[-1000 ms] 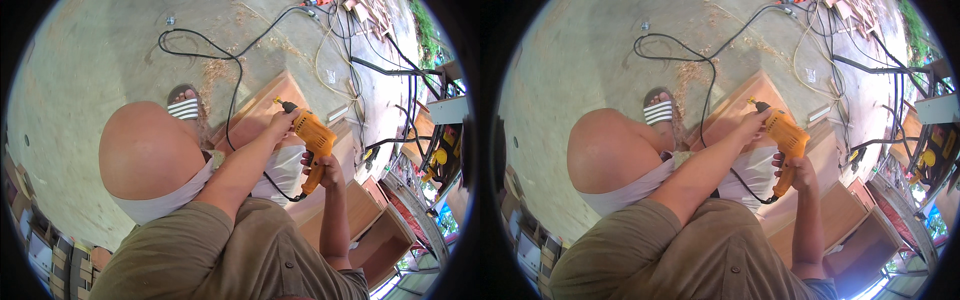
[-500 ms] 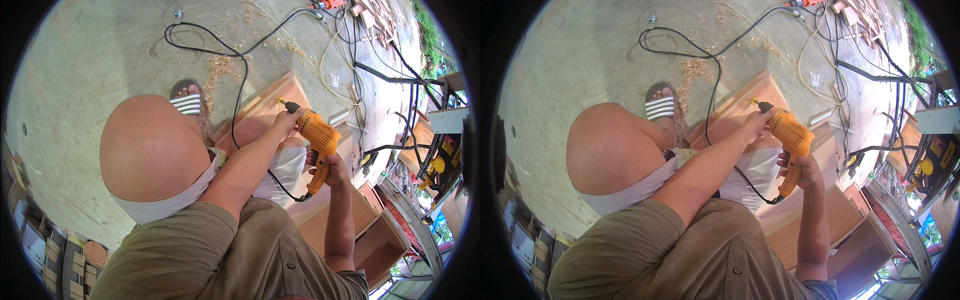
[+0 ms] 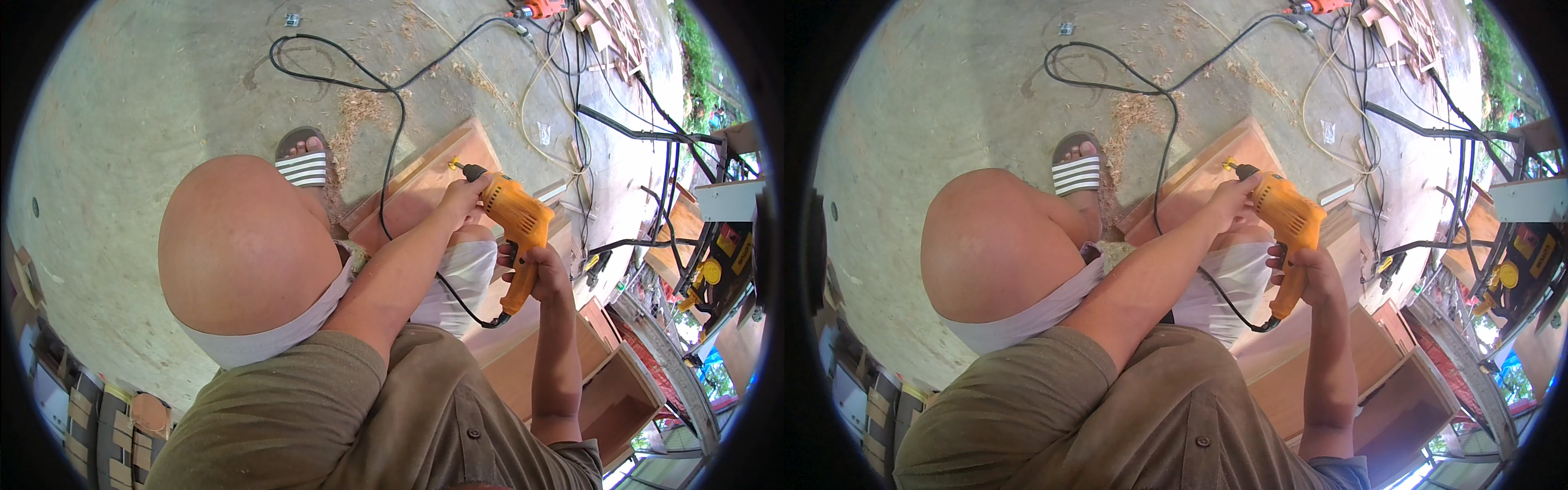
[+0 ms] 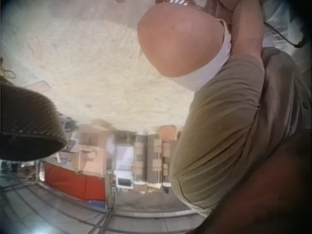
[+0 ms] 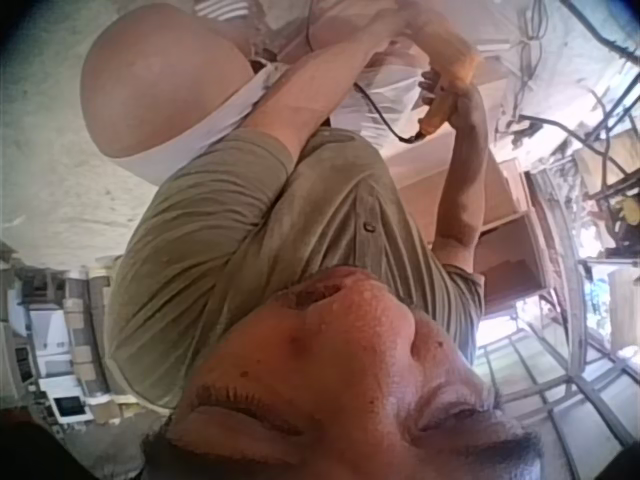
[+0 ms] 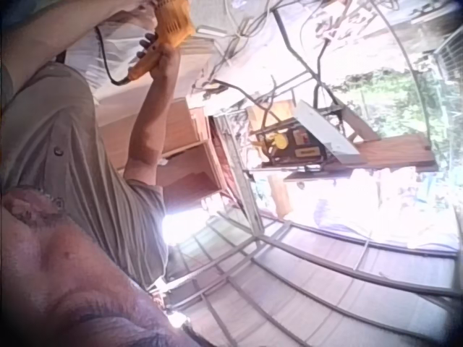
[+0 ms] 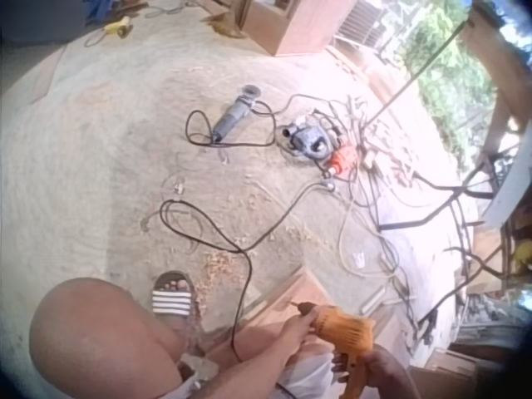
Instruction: The person measures and marks a piece of wood using a tape measure and pencil, then uses a speed square to draw lines. They hammer a nail into the wood and later use a power drill to create holes in the wood while sitting on the floor.
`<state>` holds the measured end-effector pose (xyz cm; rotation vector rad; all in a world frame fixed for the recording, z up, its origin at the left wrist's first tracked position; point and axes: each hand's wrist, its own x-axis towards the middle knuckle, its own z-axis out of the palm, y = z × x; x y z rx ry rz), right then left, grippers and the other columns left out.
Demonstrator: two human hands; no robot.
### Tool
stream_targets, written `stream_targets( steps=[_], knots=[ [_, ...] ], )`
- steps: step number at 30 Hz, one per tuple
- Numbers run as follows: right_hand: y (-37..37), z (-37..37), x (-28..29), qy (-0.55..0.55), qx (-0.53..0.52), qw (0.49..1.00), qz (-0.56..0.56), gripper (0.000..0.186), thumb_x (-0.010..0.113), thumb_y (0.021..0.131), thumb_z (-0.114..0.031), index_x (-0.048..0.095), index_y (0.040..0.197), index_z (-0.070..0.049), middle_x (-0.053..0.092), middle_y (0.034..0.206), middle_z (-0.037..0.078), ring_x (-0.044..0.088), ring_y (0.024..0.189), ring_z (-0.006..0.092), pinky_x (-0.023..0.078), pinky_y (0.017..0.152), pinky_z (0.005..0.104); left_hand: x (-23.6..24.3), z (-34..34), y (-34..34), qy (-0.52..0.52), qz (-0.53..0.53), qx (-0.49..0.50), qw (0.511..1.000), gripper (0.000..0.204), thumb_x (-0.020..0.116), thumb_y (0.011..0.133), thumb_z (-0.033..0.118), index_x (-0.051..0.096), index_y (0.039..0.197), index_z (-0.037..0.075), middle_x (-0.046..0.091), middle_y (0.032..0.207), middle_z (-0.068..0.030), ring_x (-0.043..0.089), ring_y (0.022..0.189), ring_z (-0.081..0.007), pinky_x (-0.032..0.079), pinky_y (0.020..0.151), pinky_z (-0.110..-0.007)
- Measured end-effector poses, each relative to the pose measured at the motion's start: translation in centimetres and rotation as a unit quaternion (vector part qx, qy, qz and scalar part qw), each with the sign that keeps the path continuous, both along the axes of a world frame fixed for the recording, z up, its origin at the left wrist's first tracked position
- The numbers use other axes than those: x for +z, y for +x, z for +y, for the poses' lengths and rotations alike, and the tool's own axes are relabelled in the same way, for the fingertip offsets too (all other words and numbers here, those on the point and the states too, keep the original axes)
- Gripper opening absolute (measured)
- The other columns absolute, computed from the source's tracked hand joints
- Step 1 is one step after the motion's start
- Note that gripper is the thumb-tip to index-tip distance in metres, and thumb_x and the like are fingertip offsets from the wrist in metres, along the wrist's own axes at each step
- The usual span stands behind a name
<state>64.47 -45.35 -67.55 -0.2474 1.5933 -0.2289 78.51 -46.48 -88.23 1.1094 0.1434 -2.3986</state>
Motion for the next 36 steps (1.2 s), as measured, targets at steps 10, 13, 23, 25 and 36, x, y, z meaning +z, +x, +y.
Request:
stream_targets(
  steps=[10,13,23,25,36],
  knots=[
    [2.3,-1.3,0.7,0.013,0.005,1.000,0.026,0.053,0.055,0.079,-0.011,0.052,0.131,0.001,0.065,0.112,0.019,0.068,0.096,0.0316,0.059,0.075,0.0455,1.2,-0.5,1.0,0.019,0.024,0.077,0.997,0.051,0.065,0.099,0.044,0.066,0.116,-0.004,0.070,0.106,-0.0133,0.072,0.091,-0.0252,0.061,0.076,-0.036],
    [3.3,-1.9,1.0,0.014,0.000,0.999,0.036,0.052,0.055,0.081,-0.012,0.051,0.131,0.001,0.065,0.110,0.019,0.068,0.094,0.0317,0.059,0.074,0.0456,1.3,-0.7,1.2,0.012,0.007,0.076,0.997,0.052,0.064,0.099,0.047,0.067,0.119,-0.001,0.071,0.109,-0.0135,0.072,0.092,-0.0259,0.058,0.077,-0.038],
    [5.4,-3.6,1.2,0.013,0.119,0.989,0.086,0.052,0.059,0.079,-0.012,0.053,0.130,-0.002,0.069,0.105,0.017,0.071,0.085,0.0295,0.061,0.065,0.0449,0.3,-0.6,1.9,0.041,-0.004,0.042,0.998,0.060,0.060,0.092,0.062,0.068,0.123,0.011,0.073,0.110,-0.0113,0.069,0.089,-0.0240,0.041,0.089,-0.044],
    [4.3,-4.6,1.4,0.023,0.163,0.980,0.109,0.054,0.060,0.077,-0.009,0.053,0.130,-0.002,0.070,0.104,0.017,0.072,0.084,0.0301,0.061,0.063,0.0443,0.6,-0.6,1.8,0.028,-0.009,0.020,0.999,0.060,0.060,0.093,0.061,0.068,0.124,0.011,0.073,0.109,-0.0128,0.069,0.088,-0.0255,0.045,0.081,-0.041],
    [-0.9,-4.2,0.8,0.036,0.096,0.991,0.082,0.063,0.060,0.071,-0.007,0.052,0.134,-0.002,0.070,0.109,0.016,0.072,0.086,0.0301,0.063,0.064,0.0436,-0.4,-0.6,-2.6,-0.112,-0.137,-0.059,0.982,0.053,0.064,0.098,0.042,0.068,0.112,-0.008,0.074,0.103,-0.0183,0.072,0.094,-0.0271,0.055,0.077,-0.038]
  ],
)
